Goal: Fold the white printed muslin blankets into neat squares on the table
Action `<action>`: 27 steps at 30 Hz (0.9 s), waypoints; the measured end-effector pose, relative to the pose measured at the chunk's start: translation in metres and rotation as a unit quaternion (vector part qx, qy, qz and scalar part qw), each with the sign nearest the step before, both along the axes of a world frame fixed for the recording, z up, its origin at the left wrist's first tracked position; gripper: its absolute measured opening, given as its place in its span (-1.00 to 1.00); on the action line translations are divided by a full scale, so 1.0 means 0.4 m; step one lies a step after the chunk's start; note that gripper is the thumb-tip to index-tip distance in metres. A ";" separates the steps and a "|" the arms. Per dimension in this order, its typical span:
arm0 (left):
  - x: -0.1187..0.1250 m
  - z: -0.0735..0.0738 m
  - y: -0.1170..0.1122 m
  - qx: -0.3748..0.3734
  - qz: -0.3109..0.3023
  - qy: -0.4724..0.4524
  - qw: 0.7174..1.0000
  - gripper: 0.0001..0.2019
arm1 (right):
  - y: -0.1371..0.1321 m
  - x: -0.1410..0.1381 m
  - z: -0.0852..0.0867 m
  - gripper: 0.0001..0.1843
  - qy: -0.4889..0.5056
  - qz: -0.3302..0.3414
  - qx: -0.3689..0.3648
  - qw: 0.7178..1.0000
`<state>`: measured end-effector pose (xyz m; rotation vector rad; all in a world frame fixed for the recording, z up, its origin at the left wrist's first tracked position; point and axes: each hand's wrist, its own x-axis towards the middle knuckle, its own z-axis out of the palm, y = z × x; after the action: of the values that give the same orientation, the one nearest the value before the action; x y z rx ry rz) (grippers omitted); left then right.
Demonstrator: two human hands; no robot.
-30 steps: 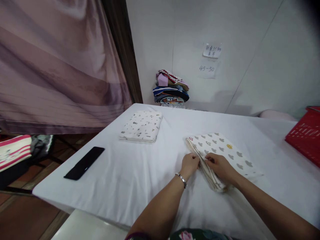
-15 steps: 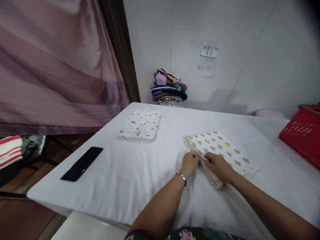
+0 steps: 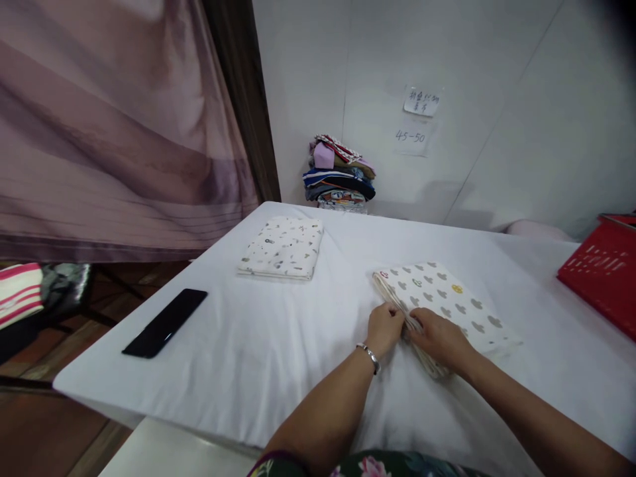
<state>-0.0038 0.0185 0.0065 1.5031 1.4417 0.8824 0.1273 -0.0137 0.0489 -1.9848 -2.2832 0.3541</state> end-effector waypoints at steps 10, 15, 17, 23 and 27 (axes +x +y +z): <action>-0.001 -0.023 0.028 -0.049 0.011 -0.168 0.985 -0.85 | 0.024 0.040 0.021 -0.82 0.175 -0.030 -0.007 0.984; -0.019 -0.015 0.080 -0.093 0.059 -0.189 0.976 -0.68 | 0.031 0.063 -0.012 -0.79 0.232 -0.033 -0.015 0.972; -0.022 -0.014 0.105 -0.100 0.057 -0.152 0.982 -0.65 | 0.035 0.068 -0.022 -0.79 0.243 -0.031 -0.021 0.969; -0.021 -0.009 0.155 -0.064 0.073 -0.100 0.990 -0.79 | 0.040 0.073 -0.038 -0.76 0.274 -0.041 -0.029 0.960; -0.021 -0.001 0.162 -0.024 0.103 -0.090 0.990 -0.79 | 0.039 0.076 -0.043 -0.77 0.297 -0.038 -0.027 0.954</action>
<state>-0.0122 0.0834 0.0060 1.2200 1.4903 1.0729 0.1576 0.0017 0.0317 -1.6727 -1.8251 0.8749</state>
